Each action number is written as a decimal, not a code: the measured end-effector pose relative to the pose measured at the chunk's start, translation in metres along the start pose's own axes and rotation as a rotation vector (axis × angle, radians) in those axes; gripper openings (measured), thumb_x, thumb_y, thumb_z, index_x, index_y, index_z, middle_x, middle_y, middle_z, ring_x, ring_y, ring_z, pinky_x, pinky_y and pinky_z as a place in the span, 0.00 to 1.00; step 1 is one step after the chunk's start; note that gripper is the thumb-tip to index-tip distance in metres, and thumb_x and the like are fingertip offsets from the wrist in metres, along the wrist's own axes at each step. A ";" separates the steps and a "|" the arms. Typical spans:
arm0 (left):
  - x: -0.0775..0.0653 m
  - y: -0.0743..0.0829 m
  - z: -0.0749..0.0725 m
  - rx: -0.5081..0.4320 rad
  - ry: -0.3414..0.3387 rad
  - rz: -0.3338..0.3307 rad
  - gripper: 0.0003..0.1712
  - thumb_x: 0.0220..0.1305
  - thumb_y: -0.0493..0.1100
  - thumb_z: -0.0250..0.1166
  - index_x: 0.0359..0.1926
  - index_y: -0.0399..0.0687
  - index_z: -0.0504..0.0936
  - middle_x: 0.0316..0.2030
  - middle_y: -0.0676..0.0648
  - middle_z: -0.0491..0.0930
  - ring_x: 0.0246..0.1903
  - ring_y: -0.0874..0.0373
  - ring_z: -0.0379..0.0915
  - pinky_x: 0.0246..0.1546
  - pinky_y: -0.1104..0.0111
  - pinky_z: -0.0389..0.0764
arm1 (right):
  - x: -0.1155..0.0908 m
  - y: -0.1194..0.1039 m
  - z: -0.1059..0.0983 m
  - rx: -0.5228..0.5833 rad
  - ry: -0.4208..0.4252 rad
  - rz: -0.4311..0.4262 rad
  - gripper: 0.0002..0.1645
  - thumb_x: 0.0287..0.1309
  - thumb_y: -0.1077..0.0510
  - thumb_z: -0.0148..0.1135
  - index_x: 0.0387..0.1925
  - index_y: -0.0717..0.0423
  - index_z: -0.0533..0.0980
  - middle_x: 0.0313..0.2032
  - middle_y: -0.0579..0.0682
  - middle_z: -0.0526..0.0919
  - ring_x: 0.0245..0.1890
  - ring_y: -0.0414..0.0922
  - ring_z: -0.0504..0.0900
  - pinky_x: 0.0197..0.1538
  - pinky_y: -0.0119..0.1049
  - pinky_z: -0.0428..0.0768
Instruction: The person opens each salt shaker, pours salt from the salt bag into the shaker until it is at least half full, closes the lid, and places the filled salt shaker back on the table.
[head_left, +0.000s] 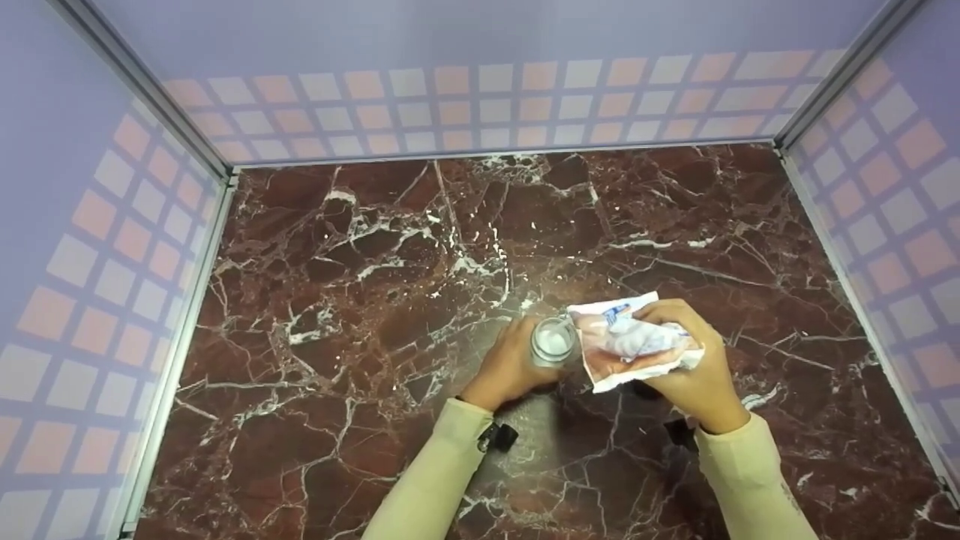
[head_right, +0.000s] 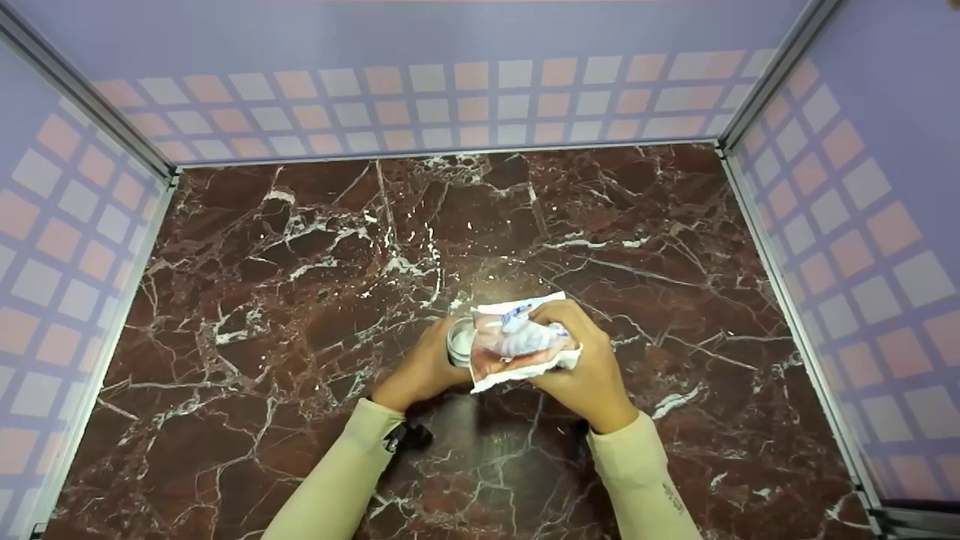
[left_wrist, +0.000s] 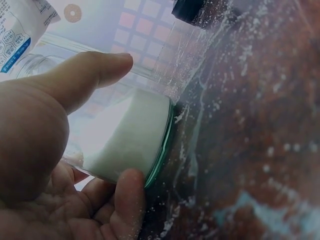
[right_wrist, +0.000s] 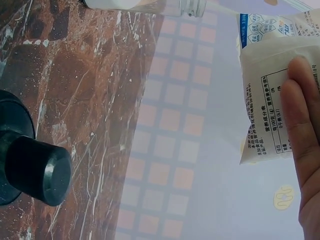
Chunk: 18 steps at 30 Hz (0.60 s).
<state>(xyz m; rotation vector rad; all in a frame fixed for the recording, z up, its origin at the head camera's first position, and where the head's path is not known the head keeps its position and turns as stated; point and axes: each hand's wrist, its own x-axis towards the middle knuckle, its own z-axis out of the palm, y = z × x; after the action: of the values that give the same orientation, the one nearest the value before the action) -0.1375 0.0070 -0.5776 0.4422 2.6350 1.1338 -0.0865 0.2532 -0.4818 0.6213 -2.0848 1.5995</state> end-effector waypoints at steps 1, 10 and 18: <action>0.000 0.000 0.000 -0.002 0.000 -0.001 0.48 0.43 0.52 0.84 0.64 0.45 0.72 0.53 0.48 0.76 0.54 0.53 0.72 0.58 0.60 0.78 | 0.000 -0.001 0.000 -0.001 0.001 0.000 0.35 0.22 0.72 0.85 0.39 0.70 0.77 0.43 0.62 0.83 0.47 0.47 0.82 0.55 0.34 0.78; -0.001 -0.002 0.000 0.003 0.001 0.001 0.46 0.44 0.53 0.83 0.64 0.46 0.73 0.53 0.48 0.76 0.53 0.53 0.73 0.57 0.59 0.79 | -0.003 -0.003 0.000 -0.020 -0.002 -0.003 0.34 0.22 0.73 0.84 0.39 0.70 0.78 0.43 0.62 0.83 0.47 0.45 0.82 0.55 0.33 0.78; -0.001 0.000 -0.001 0.030 0.006 0.011 0.47 0.44 0.51 0.82 0.65 0.45 0.73 0.55 0.47 0.76 0.56 0.51 0.72 0.59 0.59 0.78 | -0.007 0.001 0.003 -0.036 -0.004 -0.009 0.32 0.24 0.75 0.82 0.40 0.70 0.78 0.43 0.62 0.83 0.48 0.43 0.82 0.56 0.32 0.77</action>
<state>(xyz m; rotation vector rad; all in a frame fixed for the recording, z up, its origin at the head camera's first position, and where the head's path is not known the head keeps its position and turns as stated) -0.1366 0.0065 -0.5769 0.4609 2.6612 1.1021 -0.0817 0.2512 -0.4870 0.6213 -2.1063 1.5538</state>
